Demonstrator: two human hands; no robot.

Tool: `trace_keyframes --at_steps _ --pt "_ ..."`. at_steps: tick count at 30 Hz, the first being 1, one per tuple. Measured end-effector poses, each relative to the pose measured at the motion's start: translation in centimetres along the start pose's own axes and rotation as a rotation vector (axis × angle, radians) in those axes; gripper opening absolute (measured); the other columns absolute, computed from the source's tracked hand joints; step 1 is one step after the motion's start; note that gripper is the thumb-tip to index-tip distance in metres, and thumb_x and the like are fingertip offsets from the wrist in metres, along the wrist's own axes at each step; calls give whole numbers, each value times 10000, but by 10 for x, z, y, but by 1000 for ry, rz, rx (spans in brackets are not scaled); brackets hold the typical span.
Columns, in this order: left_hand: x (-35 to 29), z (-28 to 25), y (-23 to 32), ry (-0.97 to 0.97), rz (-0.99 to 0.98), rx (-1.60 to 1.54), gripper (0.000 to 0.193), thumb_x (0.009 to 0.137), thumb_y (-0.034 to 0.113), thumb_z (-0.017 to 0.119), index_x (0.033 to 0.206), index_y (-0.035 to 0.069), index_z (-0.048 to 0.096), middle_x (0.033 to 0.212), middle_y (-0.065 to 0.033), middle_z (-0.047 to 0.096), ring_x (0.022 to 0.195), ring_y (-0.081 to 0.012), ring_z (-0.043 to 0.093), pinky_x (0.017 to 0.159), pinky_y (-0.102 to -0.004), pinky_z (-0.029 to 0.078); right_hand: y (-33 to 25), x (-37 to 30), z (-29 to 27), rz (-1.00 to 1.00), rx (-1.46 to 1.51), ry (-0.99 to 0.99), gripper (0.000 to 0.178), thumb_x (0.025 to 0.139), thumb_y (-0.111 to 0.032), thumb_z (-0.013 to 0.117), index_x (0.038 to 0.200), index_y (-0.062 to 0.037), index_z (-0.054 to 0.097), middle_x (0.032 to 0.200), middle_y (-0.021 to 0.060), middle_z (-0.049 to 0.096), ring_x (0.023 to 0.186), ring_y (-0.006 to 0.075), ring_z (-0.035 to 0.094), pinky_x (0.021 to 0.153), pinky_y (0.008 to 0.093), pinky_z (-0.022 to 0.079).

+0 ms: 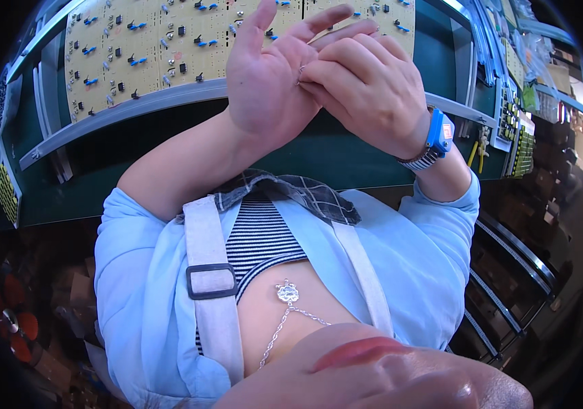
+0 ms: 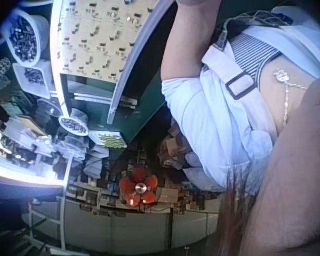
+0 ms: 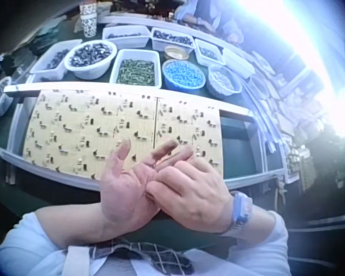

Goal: Manually pick small electronic components from a container and place them onto a circuit board or template.

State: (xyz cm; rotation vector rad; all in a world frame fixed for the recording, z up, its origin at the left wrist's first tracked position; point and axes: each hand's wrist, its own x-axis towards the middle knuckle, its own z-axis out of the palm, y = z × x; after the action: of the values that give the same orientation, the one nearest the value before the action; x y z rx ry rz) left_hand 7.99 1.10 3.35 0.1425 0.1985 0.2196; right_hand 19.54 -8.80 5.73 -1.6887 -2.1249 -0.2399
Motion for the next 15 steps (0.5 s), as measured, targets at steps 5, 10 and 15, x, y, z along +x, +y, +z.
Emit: trace_keyframes --at_steps 5,10,15 --pt "-2 -5 -2 5 -28 -69 798 958 637 283 1398 -28 321 1485 -258 375 1408 -346 340 1183 -485 230 -5 -1 -11 17 92 -65 276 695 -142 779 957 -149 691 912 -2 604 845 209 619 737 317 474" --pt "0 -5 -4 27 -52 -106 790 960 637 292 1386 -27 342 1484 -258 375 1395 -353 361 1167 -484 270 -2 -5 -8 55 115 -44 263 688 -141 762 940 -159 688 924 -5 615 864 200 621 733 325 469" --pt "2 -25 -4 -523 -214 -816 783 965 631 305 1382 -30 347 1481 -271 372 1390 -366 370 1152 -483 309 8 -7 -13 92 130 37 212 702 -163 750 905 -185 692 932 -18 622 897 188 624 717 326 458"
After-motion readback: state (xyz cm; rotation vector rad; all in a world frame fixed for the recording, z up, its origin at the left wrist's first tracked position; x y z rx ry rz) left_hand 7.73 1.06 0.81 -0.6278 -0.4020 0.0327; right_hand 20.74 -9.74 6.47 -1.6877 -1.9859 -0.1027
